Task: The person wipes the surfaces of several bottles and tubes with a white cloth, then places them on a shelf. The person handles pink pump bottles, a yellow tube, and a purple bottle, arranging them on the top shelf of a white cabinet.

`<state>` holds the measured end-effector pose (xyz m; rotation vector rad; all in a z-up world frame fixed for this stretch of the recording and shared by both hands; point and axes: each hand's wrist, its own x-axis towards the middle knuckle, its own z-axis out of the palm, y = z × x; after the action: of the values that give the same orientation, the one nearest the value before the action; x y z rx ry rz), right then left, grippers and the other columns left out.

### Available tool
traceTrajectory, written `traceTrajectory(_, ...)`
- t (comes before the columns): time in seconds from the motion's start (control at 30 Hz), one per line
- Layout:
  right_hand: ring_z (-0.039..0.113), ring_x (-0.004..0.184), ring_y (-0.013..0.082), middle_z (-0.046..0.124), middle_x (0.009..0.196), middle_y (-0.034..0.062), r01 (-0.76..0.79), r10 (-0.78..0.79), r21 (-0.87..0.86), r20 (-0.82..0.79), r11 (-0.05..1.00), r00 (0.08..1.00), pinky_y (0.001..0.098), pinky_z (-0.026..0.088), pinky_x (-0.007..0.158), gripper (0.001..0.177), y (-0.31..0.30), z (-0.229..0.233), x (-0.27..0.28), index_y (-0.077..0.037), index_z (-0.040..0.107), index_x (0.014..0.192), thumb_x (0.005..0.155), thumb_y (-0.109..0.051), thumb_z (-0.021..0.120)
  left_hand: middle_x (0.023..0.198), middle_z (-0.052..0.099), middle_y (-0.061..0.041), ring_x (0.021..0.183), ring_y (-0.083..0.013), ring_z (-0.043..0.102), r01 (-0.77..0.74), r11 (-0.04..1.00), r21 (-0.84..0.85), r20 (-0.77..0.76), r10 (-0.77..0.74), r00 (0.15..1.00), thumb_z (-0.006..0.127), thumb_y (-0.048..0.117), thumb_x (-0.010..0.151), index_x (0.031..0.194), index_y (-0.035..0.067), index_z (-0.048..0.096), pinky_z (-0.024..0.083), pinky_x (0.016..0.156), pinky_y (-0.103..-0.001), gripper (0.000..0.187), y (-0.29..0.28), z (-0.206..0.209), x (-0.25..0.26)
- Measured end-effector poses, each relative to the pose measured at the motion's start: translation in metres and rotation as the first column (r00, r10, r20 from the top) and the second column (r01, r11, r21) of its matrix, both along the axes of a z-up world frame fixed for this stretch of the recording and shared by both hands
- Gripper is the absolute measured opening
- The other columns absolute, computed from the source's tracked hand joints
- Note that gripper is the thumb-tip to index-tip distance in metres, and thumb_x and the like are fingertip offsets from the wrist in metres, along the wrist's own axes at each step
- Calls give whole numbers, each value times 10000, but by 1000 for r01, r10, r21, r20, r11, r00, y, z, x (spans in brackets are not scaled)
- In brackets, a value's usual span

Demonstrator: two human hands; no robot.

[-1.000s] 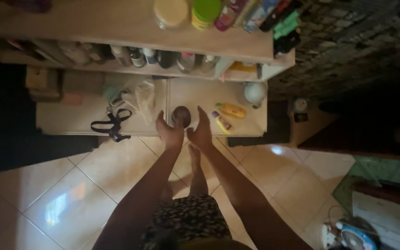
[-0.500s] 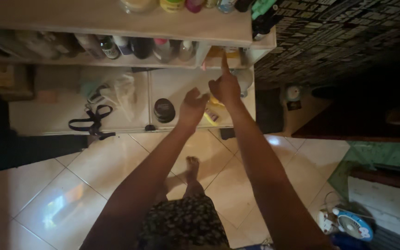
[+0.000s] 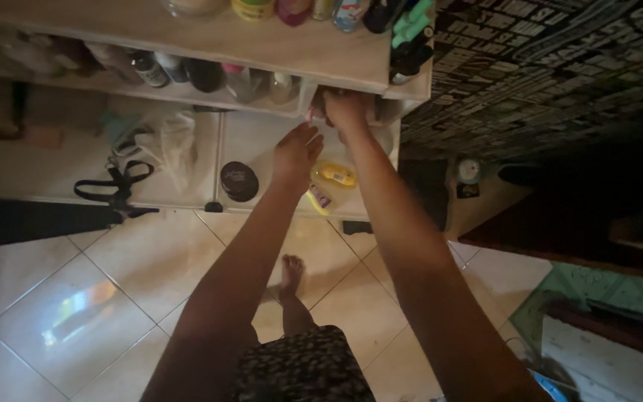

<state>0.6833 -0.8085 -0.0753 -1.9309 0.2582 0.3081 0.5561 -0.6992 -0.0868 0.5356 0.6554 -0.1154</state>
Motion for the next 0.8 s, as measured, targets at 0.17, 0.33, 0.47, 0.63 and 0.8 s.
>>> traceTrajectory(0.17,681,643,176,748,824,63,-166,155,-106,-103,980,983,299,489,486,228,13,-6,29,-51,707,1117,961,-132,562,1435,575,-209,1280,-329,621,-4,999,42,170,-3,985,481,175,990,1471,-57,457,513,1076,-361,535,3,26,-2)
traceTrajectory(0.33,681,632,178,742,814,63,-251,231,-196,-115,948,966,291,477,485,235,12,-3,33,-72,696,1122,943,-162,573,1468,534,-209,1325,-337,576,0,998,61,100,-6,995,540,177,991,1474,-61,423,473,1105,-369,551,7,42,-6)
traceTrajectory(0.47,681,623,180,737,806,62,-289,279,-280,-76,916,957,285,469,485,243,4,6,30,-88,687,1125,929,-185,582,1460,558,-205,1311,-325,601,-27,998,63,160,16,987,499,174,982,1474,-73,451,490,1096,-356,552,8,47,-12)
traceTrajectory(0.63,682,612,183,731,795,62,-348,375,-395,-10,850,927,277,458,485,257,0,27,8,-108,677,1130,911,-215,593,1395,609,-163,1184,-284,619,31,983,181,41,-39,998,519,212,1008,1457,-32,516,472,907,-331,511,1,43,-17)
traceTrajectory(0.8,625,532,182,688,751,49,-207,204,-95,-42,974,978,295,436,386,277,8,59,-15,-126,628,1135,869,-198,596,1389,608,-138,1195,-260,638,21,995,96,96,-31,995,478,225,1001,1468,9,489,505,971,-314,514,-8,25,-16)
